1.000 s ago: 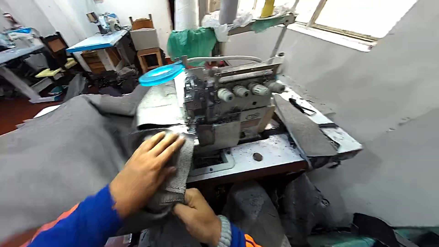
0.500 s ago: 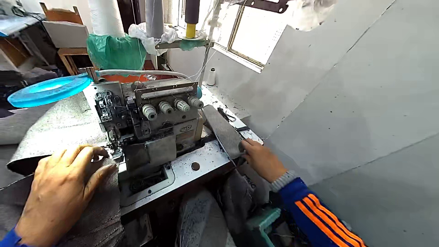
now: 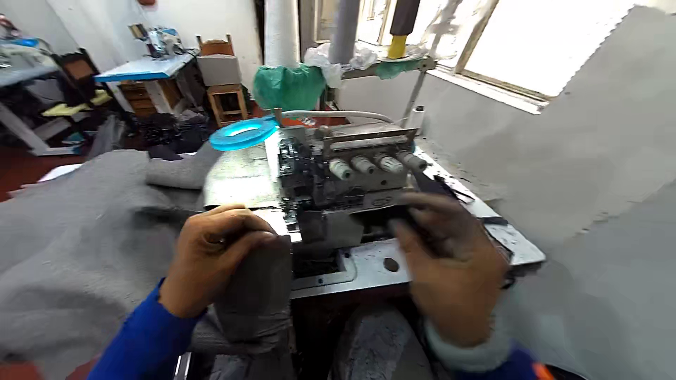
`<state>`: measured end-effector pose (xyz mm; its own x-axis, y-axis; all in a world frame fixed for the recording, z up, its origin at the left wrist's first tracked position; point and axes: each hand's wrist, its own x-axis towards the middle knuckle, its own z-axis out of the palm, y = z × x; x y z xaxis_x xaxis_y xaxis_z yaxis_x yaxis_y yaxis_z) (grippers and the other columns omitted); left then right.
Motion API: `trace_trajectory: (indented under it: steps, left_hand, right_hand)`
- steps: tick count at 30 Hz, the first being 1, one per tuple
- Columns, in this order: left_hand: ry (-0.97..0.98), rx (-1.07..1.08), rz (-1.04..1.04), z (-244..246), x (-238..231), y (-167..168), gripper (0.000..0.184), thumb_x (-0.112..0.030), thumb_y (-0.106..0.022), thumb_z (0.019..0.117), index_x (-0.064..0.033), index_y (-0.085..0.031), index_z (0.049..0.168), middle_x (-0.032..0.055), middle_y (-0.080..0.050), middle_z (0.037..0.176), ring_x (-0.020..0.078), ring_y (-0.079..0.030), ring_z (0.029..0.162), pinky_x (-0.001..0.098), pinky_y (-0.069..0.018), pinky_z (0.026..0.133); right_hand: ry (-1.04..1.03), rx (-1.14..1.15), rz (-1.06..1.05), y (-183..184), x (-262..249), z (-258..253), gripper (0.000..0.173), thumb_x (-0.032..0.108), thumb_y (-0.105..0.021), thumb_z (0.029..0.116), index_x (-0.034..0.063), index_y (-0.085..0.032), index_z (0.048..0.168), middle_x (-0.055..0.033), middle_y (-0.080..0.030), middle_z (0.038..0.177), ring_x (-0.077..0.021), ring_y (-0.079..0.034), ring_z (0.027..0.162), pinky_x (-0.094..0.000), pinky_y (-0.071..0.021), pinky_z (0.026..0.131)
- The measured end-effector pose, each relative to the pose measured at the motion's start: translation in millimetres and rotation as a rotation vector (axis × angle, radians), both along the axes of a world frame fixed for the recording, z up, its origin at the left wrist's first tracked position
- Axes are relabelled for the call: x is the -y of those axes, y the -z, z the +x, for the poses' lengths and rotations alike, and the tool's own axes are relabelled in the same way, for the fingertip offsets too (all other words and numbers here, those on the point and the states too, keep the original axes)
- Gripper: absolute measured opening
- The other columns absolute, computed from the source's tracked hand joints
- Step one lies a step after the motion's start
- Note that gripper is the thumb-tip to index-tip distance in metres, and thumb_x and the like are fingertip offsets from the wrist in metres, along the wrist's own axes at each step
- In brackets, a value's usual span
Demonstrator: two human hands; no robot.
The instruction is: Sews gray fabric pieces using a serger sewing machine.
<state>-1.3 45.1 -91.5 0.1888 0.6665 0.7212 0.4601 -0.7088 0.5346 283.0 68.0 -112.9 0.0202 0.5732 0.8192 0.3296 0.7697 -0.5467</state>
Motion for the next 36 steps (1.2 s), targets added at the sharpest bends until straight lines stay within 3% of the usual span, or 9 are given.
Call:
trace_trajectory:
  steps: [4,8,13,15,17,23,28,30,36]
  left_hand:
    - [0.0,0.073,0.065,1,12,-3,0.006,-0.019,-0.078,0.0868,-0.014,-0.076,0.088,-0.0074,-0.069,0.09,0.0004,-0.065,0.082,0.0145,-0.0564,0.073]
    - [-0.061,0.061,0.03,-12,17,0,0.01,-0.019,-0.073,0.0924,-0.0091,-0.07,0.091,0.001,-0.071,0.115,0.0082,-0.069,0.105,0.0232,-0.0597,0.089]
    - [-0.154,-0.031,0.017,-15,19,-1,0.008,-0.015,-0.072,0.0928,-0.0092,-0.067,0.092,-0.0072,-0.069,0.08,-0.0032,-0.063,0.069,0.0122,-0.0541,0.063]
    - [-0.181,-0.057,0.041,-13,15,-5,0.008,-0.015,-0.072,0.0921,-0.0082,-0.068,0.093,-0.0073,-0.07,0.081,-0.0037,-0.064,0.07,0.0119,-0.0545,0.064]
    - [-0.206,-0.1,0.072,-8,9,-7,0.009,-0.016,-0.073,0.0917,-0.0075,-0.068,0.093,-0.0072,-0.07,0.081,-0.005,-0.063,0.07,0.0108,-0.0533,0.065]
    - [-0.301,-0.289,0.049,3,-33,29,0.014,-0.021,-0.074,0.0887,-0.0077,-0.072,0.091,-0.0014,-0.069,0.075,0.0032,-0.062,0.065,0.0209,-0.052,0.062]
    - [-0.379,-0.491,0.24,14,-24,39,0.017,-0.02,-0.066,0.0964,-0.0065,-0.076,0.095,0.0085,-0.073,0.087,0.0279,-0.067,0.088,0.0448,-0.0513,0.083]
    - [-0.474,-0.596,0.273,29,-1,44,0.022,-0.019,-0.059,0.0992,-0.0075,-0.077,0.092,0.0077,-0.074,0.084,0.0253,-0.072,0.083,0.0442,-0.0566,0.081]
    - [-0.501,-0.642,0.085,46,5,46,0.03,-0.017,-0.05,0.1008,-0.0059,-0.075,0.114,0.0096,-0.076,0.116,0.0248,-0.071,0.114,0.042,-0.0562,0.099]
  right_hand:
    - [-0.354,-0.187,-0.116,8,17,-104,0.015,0.001,-0.06,0.0969,-0.0075,-0.069,0.105,-0.0074,-0.075,0.094,-0.0023,-0.07,0.088,-0.0181,-0.0586,0.082]
    - [-0.593,-0.403,-0.395,6,27,-135,0.011,-0.005,-0.053,0.0968,-0.0025,-0.058,0.107,0.0014,-0.073,0.088,0.0006,-0.069,0.085,-0.0185,-0.058,0.08]
    - [-0.67,-0.593,-0.505,11,27,-140,0.021,-0.01,-0.055,0.0924,0.0106,-0.051,0.091,0.0092,-0.067,0.073,0.0031,-0.064,0.07,-0.016,-0.0555,0.069]
    - [-0.651,-0.458,-0.451,25,28,-134,0.005,0.005,-0.055,0.0989,0.0039,-0.058,0.095,0.0079,-0.067,0.079,0.0051,-0.063,0.076,-0.0163,-0.0542,0.072]
    - [-0.689,-0.245,-0.405,43,31,-127,0.043,0.03,-0.053,0.1051,-0.0111,-0.066,0.107,-0.005,-0.072,0.093,0.0025,-0.066,0.09,-0.0199,-0.0558,0.083]
    - [-0.663,-0.177,-0.568,85,42,-119,0.019,0.008,-0.065,0.0926,-0.0079,-0.07,0.085,-0.006,-0.071,0.079,0.0026,-0.067,0.079,-0.0181,-0.0554,0.075]
    - [-0.677,-0.136,-0.462,103,48,-111,0.033,0.017,-0.062,0.0988,-0.0074,-0.068,0.077,-0.0076,-0.065,0.067,0.0001,-0.062,0.066,-0.0174,-0.0522,0.063]
    - [-0.709,-0.089,-0.434,111,52,-109,0.035,0.017,-0.06,0.1004,-0.0083,-0.067,0.077,-0.0104,-0.064,0.065,-0.0024,-0.062,0.064,-0.018,-0.0513,0.061]
    - [-0.721,-0.191,-0.495,85,36,-99,0.035,0.019,-0.055,0.1046,-0.0056,-0.067,0.084,-0.0019,-0.067,0.074,0.0054,-0.063,0.076,-0.0156,-0.0532,0.072]
